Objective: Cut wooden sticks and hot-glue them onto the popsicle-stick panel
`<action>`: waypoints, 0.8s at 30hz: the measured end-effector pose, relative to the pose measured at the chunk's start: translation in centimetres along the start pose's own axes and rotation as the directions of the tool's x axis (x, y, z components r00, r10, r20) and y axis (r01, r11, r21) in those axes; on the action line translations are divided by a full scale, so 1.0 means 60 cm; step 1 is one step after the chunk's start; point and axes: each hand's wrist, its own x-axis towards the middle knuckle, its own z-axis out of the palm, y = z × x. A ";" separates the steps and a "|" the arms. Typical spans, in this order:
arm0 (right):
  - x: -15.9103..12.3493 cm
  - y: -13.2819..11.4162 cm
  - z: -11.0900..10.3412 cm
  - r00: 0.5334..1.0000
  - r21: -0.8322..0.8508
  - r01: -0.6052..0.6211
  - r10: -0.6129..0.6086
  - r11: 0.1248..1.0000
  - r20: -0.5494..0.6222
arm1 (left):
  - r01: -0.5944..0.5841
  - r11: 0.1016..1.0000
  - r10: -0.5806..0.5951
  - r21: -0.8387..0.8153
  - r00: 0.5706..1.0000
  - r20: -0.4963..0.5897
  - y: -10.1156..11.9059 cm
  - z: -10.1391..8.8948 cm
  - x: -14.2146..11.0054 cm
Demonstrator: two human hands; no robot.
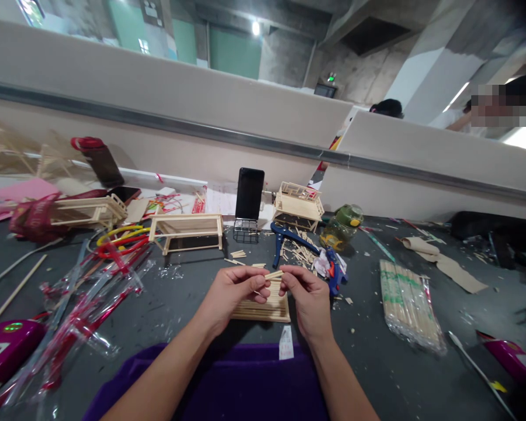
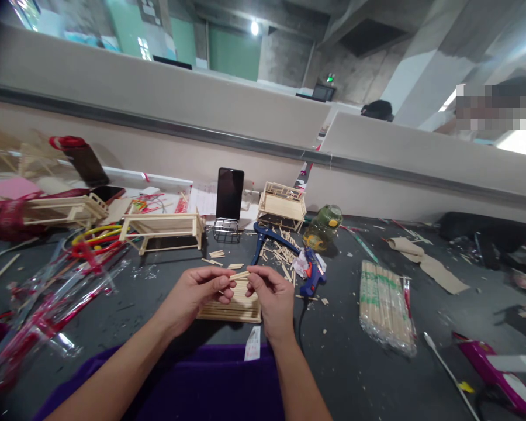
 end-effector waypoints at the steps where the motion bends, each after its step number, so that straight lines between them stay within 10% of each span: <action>1: 0.000 0.002 0.000 1.000 0.031 -0.024 0.024 0.999 -0.005 | 0.005 1.000 -0.005 -0.017 1.000 0.012 0.000 0.000 0.000; 24: -0.004 -0.009 0.003 0.996 -0.092 0.081 -0.076 0.992 0.052 | -0.058 0.998 0.058 0.035 0.998 0.001 0.002 0.001 -0.004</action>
